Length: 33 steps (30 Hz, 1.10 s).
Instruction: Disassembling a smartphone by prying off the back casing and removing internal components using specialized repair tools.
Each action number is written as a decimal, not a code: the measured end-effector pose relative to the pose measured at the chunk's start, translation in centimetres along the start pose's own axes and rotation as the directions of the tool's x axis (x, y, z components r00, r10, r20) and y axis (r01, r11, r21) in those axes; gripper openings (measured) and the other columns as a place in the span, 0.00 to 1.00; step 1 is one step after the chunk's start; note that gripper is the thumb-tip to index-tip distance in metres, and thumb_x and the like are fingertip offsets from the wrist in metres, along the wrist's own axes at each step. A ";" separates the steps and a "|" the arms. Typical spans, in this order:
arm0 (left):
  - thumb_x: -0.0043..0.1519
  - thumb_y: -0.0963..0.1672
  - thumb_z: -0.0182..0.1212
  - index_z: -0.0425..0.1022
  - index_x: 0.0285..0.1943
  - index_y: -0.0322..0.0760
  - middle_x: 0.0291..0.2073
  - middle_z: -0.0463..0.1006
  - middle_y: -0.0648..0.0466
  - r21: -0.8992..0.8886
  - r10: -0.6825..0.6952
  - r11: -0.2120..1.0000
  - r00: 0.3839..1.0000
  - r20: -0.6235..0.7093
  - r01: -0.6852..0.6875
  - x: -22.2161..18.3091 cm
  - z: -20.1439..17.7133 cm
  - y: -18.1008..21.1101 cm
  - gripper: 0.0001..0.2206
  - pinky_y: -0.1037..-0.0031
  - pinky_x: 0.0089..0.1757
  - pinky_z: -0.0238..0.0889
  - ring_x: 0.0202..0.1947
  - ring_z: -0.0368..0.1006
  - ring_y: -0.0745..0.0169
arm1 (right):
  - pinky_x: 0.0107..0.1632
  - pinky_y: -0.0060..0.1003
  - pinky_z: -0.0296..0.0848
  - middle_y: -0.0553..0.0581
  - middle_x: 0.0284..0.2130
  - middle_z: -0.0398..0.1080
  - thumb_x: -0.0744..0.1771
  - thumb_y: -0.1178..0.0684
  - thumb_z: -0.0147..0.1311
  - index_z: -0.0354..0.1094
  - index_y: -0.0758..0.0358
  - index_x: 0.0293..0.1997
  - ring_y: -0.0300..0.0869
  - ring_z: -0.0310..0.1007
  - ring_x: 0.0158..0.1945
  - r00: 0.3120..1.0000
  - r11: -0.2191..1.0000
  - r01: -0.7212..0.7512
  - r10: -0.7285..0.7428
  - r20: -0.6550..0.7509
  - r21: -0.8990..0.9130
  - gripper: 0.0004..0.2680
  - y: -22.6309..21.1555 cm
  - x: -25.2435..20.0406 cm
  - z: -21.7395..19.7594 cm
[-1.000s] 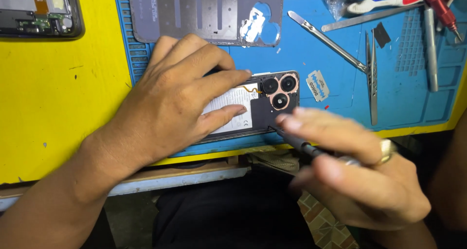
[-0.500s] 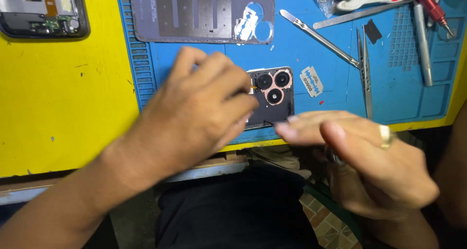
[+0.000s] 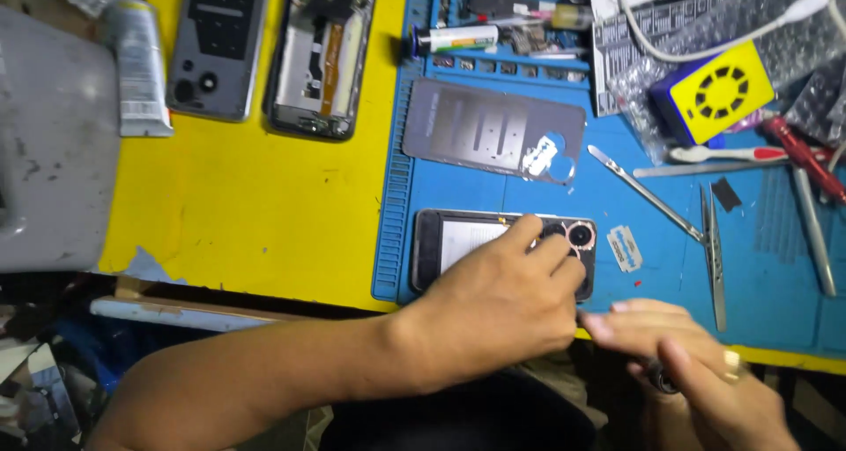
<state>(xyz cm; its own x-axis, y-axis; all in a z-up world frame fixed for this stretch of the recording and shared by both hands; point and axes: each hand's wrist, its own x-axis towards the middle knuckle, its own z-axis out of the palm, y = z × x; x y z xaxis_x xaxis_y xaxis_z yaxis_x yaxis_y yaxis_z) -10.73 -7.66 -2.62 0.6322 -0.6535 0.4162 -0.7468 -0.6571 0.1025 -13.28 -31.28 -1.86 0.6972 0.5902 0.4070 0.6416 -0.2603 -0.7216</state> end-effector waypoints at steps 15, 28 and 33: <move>0.56 0.42 0.61 0.78 0.21 0.45 0.23 0.72 0.51 -0.041 0.031 0.999 0.999 -0.020 -0.032 0.7 0.8 0.7 0.09 0.59 0.41 0.58 0.29 0.64 0.50 | 0.62 0.53 0.92 0.69 0.45 0.75 0.72 0.55 0.41 0.60 0.67 0.58 0.58 0.85 0.52 0.951 0.991 0.000 0.041 -0.308 0.133 0.10 -0.4 -0.5 1.4; 0.61 0.40 0.54 0.71 0.35 0.49 0.29 0.68 0.56 0.159 -0.026 0.987 0.974 0.226 -0.010 1.3 -0.2 -6.9 0.05 0.65 0.35 0.55 0.28 0.61 0.58 | 0.61 0.55 0.89 0.71 0.46 0.67 0.72 0.75 0.52 0.56 0.64 0.73 0.59 0.79 0.50 0.833 0.971 -0.240 0.194 -0.518 -0.022 0.21 3.8 -1.5 -1.2; 0.68 0.45 0.49 0.65 0.37 0.44 0.35 0.63 0.53 0.185 -0.402 0.915 0.851 0.337 0.359 -0.2 -1.2 -13.0 0.06 0.60 0.47 0.56 0.34 0.60 0.56 | 0.62 0.61 0.87 0.77 0.48 0.64 0.74 0.76 0.50 0.53 0.68 0.75 0.63 0.76 0.50 0.808 0.958 -0.273 0.183 -0.559 -0.081 0.20 3.5 -2.1 -1.6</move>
<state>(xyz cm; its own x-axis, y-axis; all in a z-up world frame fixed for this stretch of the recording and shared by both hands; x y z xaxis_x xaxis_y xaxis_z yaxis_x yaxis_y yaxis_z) -1.43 1.43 -2.91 0.9081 -0.4186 0.0081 -0.4180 -0.9053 0.0758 -11.99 -34.64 -4.40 0.8600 0.0018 0.5103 0.4503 -0.4731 -0.7572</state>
